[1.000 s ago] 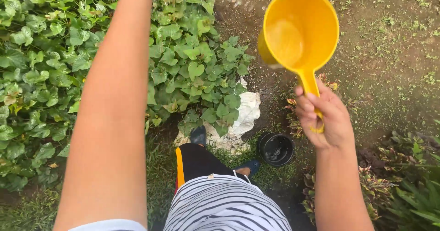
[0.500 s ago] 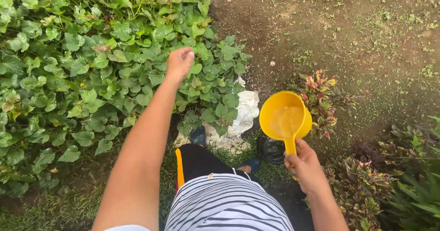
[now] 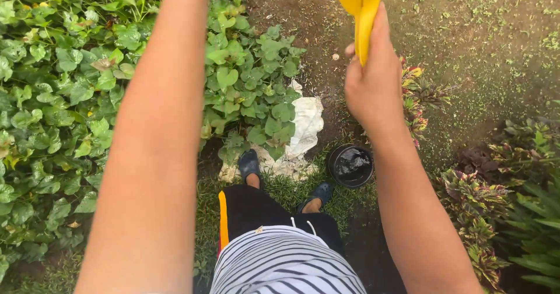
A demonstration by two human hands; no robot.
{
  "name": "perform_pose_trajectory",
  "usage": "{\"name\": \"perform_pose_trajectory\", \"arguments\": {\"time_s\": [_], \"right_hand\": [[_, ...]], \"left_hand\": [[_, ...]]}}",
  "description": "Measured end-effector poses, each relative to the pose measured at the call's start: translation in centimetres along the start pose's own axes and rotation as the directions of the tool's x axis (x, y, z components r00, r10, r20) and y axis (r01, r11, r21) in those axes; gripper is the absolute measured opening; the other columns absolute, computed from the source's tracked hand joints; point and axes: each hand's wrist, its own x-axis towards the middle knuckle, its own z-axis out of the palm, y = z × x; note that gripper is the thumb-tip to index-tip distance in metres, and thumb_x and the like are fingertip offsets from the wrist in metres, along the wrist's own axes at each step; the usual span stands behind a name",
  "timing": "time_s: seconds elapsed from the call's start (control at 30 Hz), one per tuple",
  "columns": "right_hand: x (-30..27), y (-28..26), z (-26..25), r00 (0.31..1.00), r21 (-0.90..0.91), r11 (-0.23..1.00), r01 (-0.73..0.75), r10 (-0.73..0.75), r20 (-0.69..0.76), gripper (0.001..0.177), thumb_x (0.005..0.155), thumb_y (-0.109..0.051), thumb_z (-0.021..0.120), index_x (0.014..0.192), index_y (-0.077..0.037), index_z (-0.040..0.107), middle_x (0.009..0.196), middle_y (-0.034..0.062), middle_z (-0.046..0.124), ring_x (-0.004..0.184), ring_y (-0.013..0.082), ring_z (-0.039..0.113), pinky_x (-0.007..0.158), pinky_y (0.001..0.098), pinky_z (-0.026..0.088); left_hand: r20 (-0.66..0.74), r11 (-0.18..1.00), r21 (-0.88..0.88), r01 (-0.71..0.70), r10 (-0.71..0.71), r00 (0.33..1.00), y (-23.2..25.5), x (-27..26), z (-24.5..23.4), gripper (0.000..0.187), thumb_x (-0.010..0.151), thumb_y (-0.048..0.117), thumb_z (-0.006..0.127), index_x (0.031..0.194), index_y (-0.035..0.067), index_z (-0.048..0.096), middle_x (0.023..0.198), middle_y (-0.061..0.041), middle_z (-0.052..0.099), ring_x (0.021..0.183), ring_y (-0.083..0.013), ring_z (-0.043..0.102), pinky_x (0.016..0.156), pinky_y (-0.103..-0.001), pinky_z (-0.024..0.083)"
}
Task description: Watering various green plants and potted flowers in a garden using a bucket and a yellow dipper.
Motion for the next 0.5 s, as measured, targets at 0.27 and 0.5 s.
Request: {"name": "perform_pose_trajectory", "arguments": {"time_s": [0.27,0.5], "right_hand": [[-17.6,27.5,4.0,0.729,0.702,0.332,-0.63,0.563,0.388,0.051,0.096,0.0,0.055,0.146,-0.006,0.05,0.084,0.0008,0.06,0.055,0.0051,0.047,0.044,0.0188,0.032],[-43.6,52.9,13.5,0.304,0.275,0.214,-0.937,0.889,0.343,0.039,0.088,0.004,0.055,0.124,-0.004,0.065,0.076,0.0078,0.064,0.051,0.0128,0.052,0.044,0.0271,0.039]], "left_hand": [[0.293,0.995,-0.03,-0.1,0.104,0.95,-2.2,-12.2,-1.1,0.021,0.11,0.022,0.059,0.102,0.002,0.061,0.088,0.003,0.056,0.078,-0.0054,0.049,0.069,-0.023,0.042],[0.292,0.986,0.149,0.074,-0.116,0.95,-21.9,-26.8,9.3,0.035,0.106,0.016,0.06,0.135,-0.004,0.064,0.119,-0.008,0.073,0.101,-0.0113,0.066,0.088,-0.025,0.052]]}}
